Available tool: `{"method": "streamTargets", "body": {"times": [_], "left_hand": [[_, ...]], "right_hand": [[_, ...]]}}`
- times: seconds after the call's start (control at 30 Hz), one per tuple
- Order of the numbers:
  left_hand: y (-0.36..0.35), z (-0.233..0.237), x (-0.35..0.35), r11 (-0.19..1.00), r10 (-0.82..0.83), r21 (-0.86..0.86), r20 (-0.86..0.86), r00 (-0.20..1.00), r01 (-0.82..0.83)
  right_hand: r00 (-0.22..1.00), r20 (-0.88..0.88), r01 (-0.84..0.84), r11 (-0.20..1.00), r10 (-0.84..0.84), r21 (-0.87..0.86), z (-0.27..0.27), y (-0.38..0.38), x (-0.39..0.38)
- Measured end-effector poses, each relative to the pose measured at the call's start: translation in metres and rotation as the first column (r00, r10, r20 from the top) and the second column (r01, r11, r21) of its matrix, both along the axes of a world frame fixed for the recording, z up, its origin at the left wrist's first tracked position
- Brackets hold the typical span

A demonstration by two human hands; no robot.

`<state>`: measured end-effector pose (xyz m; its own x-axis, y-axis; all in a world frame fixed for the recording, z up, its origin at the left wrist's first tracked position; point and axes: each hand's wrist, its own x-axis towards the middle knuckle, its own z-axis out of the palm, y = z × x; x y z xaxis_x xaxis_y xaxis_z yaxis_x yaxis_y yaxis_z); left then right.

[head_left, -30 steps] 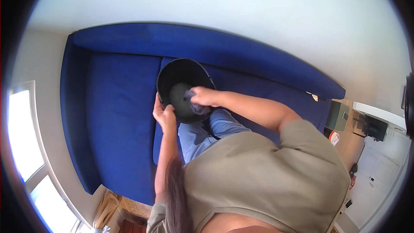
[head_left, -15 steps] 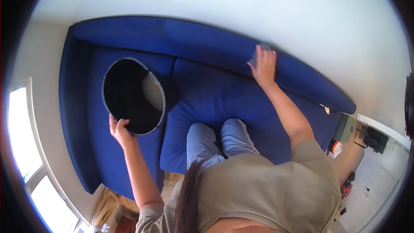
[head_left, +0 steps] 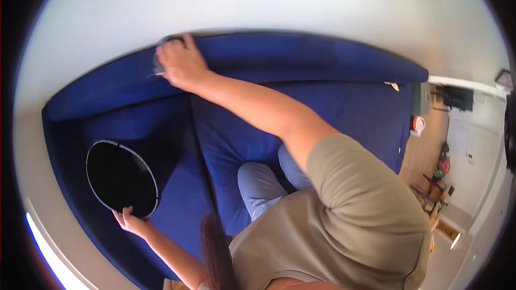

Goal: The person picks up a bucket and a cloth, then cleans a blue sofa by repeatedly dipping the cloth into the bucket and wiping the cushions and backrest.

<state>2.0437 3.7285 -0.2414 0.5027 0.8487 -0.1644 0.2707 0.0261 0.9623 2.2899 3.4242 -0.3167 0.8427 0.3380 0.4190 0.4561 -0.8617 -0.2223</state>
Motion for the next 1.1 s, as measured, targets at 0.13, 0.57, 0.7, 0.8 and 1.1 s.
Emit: {"method": "streamTargets", "body": {"times": [0.13,0.57,0.7,0.8,1.1], "left_hand": [[-0.001,0.001,0.003,1.0,0.005,0.014,-0.01,1.0,-0.004],[-0.085,0.059,0.01,0.894,-0.407,0.16,-0.101,0.908,0.418],[-0.163,0.071,0.003,0.831,-0.521,0.138,-0.145,0.841,0.538],[-0.238,0.069,-0.007,0.831,-0.557,-0.006,-0.05,0.829,0.557],[-0.379,0.045,-0.031,0.778,-0.596,-0.047,-0.37,0.712,0.627]], "right_hand": [[0.971,0.061,0.239,0.961,-0.233,-0.136,0.008,-0.163,-0.069],[0.759,0.137,0.629,0.771,-0.636,0.097,0.034,-0.277,-0.098],[0.944,0.149,0.272,0.949,-0.295,0.159,0.029,-0.262,-0.087],[0.911,0.168,0.36,0.925,-0.377,0.125,0.014,-0.377,-0.113],[0.564,0.239,0.823,0.561,-0.791,-0.087,0.002,-0.802,-0.261]]}}
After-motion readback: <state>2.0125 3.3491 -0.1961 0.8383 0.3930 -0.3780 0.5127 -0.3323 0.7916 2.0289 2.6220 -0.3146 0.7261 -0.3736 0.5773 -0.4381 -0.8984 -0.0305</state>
